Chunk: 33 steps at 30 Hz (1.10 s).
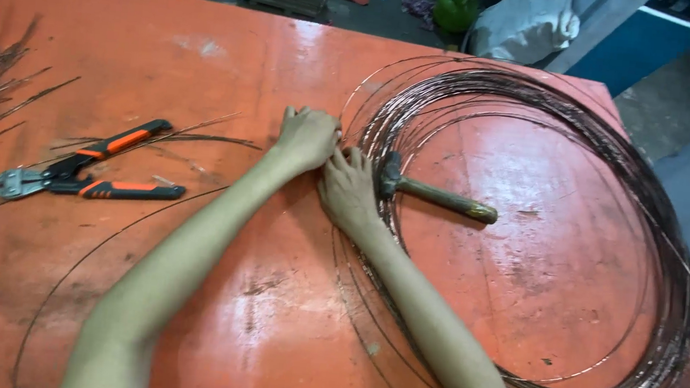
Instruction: Manually twisting and joining copper wire strands using pliers on a workbench.
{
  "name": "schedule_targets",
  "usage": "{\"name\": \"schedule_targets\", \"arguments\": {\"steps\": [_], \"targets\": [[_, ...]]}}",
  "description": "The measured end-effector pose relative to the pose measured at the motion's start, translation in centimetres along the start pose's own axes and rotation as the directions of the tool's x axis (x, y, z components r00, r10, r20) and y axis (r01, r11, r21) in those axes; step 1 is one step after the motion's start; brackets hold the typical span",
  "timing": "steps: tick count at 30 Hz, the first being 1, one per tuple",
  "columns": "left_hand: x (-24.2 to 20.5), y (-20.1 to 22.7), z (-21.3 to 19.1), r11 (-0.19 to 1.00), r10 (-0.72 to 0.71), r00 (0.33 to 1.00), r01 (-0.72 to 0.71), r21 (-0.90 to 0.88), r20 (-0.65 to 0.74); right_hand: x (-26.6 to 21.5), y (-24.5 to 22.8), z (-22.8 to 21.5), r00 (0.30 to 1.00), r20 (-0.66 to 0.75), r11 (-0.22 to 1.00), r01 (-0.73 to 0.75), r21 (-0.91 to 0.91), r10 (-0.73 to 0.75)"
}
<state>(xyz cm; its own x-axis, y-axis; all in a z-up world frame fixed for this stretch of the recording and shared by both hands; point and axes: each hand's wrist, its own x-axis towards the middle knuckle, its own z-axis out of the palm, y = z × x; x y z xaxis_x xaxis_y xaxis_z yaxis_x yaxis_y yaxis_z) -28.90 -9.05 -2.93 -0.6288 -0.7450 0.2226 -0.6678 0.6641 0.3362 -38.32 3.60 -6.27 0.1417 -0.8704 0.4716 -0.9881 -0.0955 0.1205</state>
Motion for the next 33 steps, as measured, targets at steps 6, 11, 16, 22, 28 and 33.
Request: {"name": "schedule_targets", "arguments": {"steps": [6, 11, 16, 22, 28, 33], "targets": [[4.6, 0.2, 2.6, 0.988, -0.093, 0.950, 0.124, -0.087, 0.299, -0.1, -0.1, 0.4, 1.000, -0.001, 0.996, -0.007, 0.087, 0.007], [5.1, -3.1, 4.1, 0.991, -0.134, 0.969, 0.134, 0.013, 0.206, -0.2, 0.0, 0.3, 0.999, -0.043, 1.000, 0.031, -0.006, -0.031], [1.7, -6.1, 0.3, 0.982, -0.006, 1.000, 0.010, 0.190, -0.022, -0.1, 0.0, -0.8, 0.985, -0.169, 0.998, 0.049, 0.046, -0.041], [-4.3, -9.1, -7.7, 0.952, 0.011, 0.996, 0.015, 0.304, -0.083, 0.1, 0.4, -2.6, 0.977, -0.211, 1.000, 0.020, -0.001, -0.019], [-11.4, -18.3, -12.5, 0.821, -0.062, 0.983, 0.148, 0.551, -0.171, 0.0, 1.3, -2.7, 0.985, -0.148, 0.996, 0.088, -0.026, -0.091], [-18.6, -19.2, -15.6, 0.840, -0.131, 0.978, 0.196, 0.506, -0.162, 0.3, 1.4, -2.6, 0.963, -0.206, 0.984, 0.180, 0.020, -0.172]]}}
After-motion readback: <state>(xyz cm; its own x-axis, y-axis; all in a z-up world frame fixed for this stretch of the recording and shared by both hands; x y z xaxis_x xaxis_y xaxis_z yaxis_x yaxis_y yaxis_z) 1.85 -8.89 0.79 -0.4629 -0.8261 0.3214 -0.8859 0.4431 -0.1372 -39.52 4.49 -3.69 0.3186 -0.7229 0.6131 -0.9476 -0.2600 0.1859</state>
